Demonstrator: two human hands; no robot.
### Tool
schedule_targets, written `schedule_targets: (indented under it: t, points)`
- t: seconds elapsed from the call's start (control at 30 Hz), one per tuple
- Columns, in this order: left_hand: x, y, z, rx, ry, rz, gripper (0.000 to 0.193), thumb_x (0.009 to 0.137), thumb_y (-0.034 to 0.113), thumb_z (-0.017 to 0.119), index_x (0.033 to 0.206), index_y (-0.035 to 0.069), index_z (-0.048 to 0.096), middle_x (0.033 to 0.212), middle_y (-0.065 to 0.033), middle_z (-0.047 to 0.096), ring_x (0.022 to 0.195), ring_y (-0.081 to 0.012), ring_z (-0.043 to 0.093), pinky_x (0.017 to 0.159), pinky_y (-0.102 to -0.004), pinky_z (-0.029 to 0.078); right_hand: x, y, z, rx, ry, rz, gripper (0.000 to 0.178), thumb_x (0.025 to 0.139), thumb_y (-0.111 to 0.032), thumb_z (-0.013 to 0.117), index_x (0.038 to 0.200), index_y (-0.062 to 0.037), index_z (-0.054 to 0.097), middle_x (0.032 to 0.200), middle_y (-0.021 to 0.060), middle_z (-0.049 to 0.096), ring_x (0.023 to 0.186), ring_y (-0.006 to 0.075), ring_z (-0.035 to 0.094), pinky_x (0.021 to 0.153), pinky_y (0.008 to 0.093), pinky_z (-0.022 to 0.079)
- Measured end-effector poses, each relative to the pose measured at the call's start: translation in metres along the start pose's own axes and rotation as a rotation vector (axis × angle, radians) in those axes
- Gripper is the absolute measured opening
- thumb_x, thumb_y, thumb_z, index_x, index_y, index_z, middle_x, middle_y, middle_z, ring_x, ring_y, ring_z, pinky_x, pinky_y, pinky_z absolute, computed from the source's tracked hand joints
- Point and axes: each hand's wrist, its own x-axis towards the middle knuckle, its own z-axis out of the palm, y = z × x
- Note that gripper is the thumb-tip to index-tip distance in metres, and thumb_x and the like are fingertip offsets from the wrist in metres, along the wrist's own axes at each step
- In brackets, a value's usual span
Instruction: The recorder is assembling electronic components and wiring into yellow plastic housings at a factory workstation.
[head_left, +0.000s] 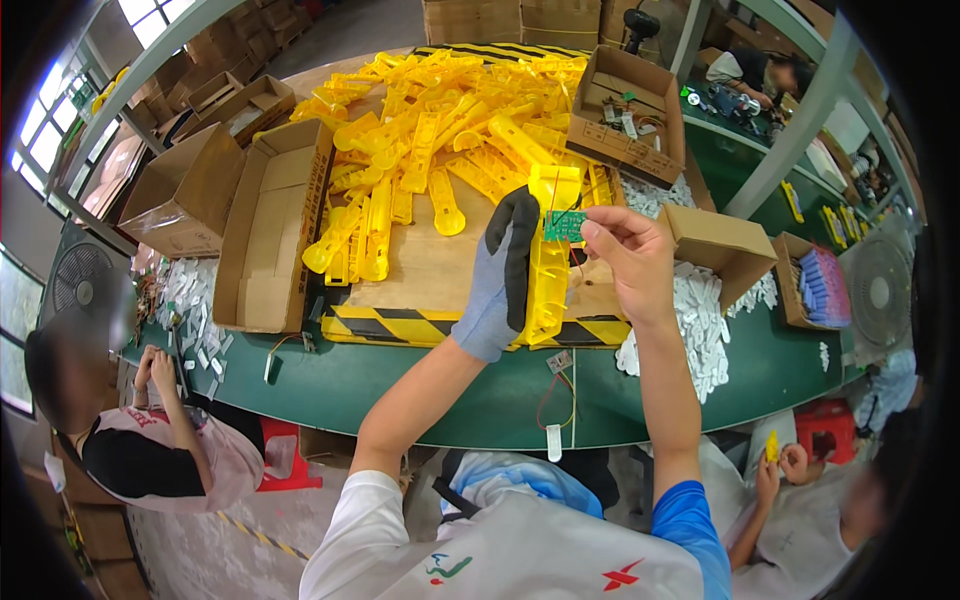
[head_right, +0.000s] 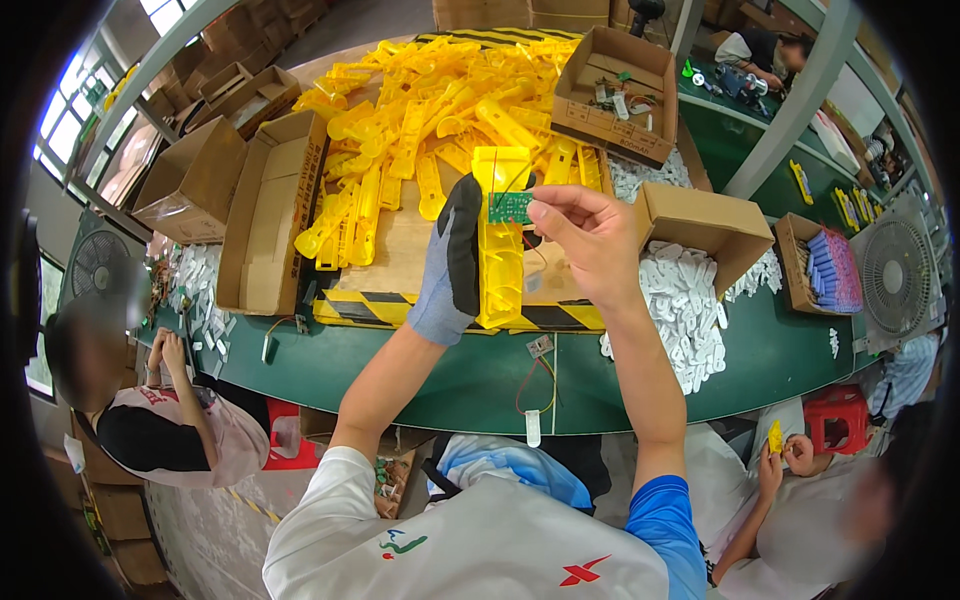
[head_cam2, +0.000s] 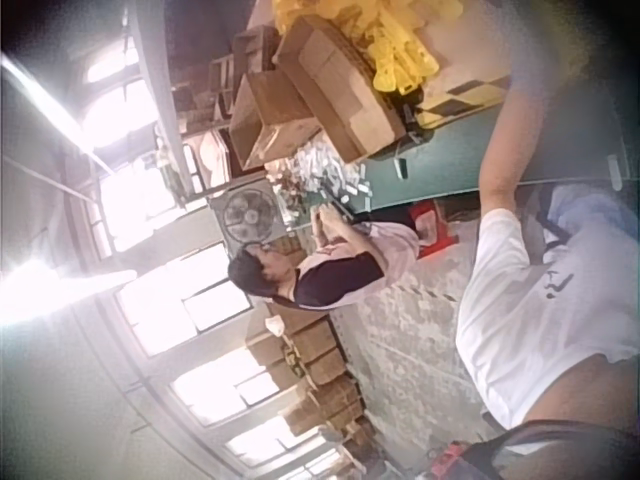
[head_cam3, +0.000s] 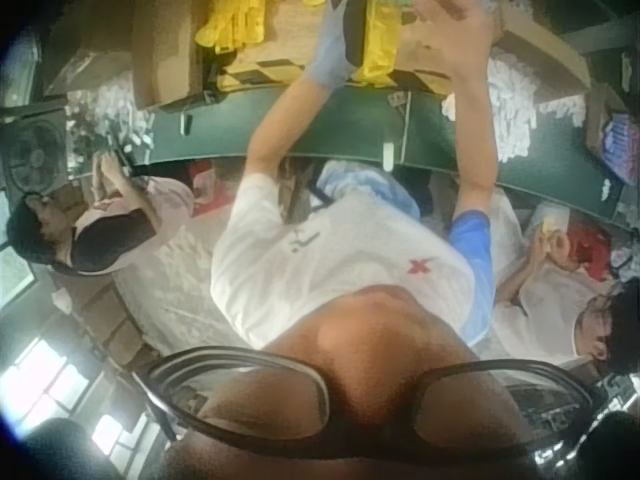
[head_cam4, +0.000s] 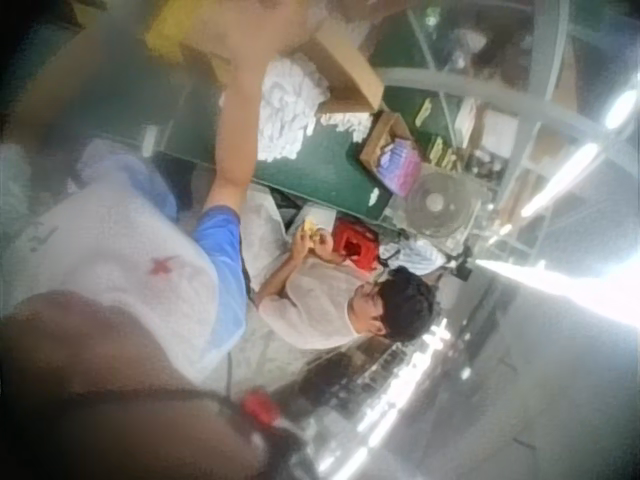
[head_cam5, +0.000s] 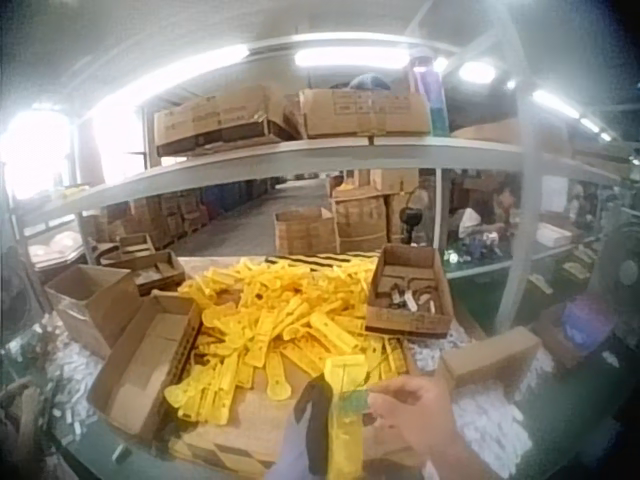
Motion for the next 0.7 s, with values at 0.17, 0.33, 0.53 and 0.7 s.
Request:
schedule_targets:
  t: [0.17, 0.33, 0.53, 0.7]
  points:
    - [0.003, 0.007, 0.0, 0.111, 0.038, 0.068, 0.042, 0.103, 0.042, 0.05, 0.125, 0.006, 0.051, 0.106, -0.0067, 0.063, 0.089, -0.0138, 0.065, 0.075, -0.0303, 0.058, 0.007, 0.005, 0.007, -0.027, -0.039, 0.005, 0.018, 0.087, -0.004, 0.074, 0.103, 0.0041, 0.071, 0.091, 0.0058, 0.071, 0.078, 0.0081, 0.065, 0.073, 0.0218, 0.053]
    - [0.006, 0.008, -0.008, 0.262, 0.018, 0.147, 0.043, 0.103, 0.042, 0.049, 0.124, 0.005, 0.053, 0.104, -0.0065, 0.064, 0.087, -0.0142, 0.065, 0.075, -0.0314, 0.059, 0.011, 0.012, 0.011, -0.064, 0.022, -0.041, 0.019, 0.087, -0.005, 0.074, 0.103, 0.0043, 0.07, 0.09, 0.0062, 0.071, 0.078, 0.0086, 0.065, 0.072, 0.0217, 0.053]
    - [0.013, 0.006, -0.015, 0.077, 0.095, 0.012, 0.041, 0.104, 0.042, 0.047, 0.119, 0.005, 0.056, 0.103, -0.0068, 0.064, 0.084, -0.0131, 0.065, 0.072, -0.0291, 0.058, 0.018, 0.022, 0.011, -0.037, 0.034, -0.051, 0.018, 0.087, -0.004, 0.074, 0.103, 0.0045, 0.069, 0.09, 0.0064, 0.071, 0.078, 0.0089, 0.065, 0.072, 0.0219, 0.053]
    - [0.014, 0.006, -0.018, 0.08, 0.112, -0.005, 0.042, 0.103, 0.042, 0.048, 0.119, 0.005, 0.057, 0.096, -0.0054, 0.066, 0.078, -0.0123, 0.065, 0.066, -0.0274, 0.055, 0.021, 0.02, 0.007, -0.055, -0.009, -0.026, 0.019, 0.086, -0.003, 0.074, 0.103, 0.0043, 0.069, 0.091, 0.0065, 0.071, 0.08, 0.0094, 0.066, 0.076, 0.0228, 0.054]
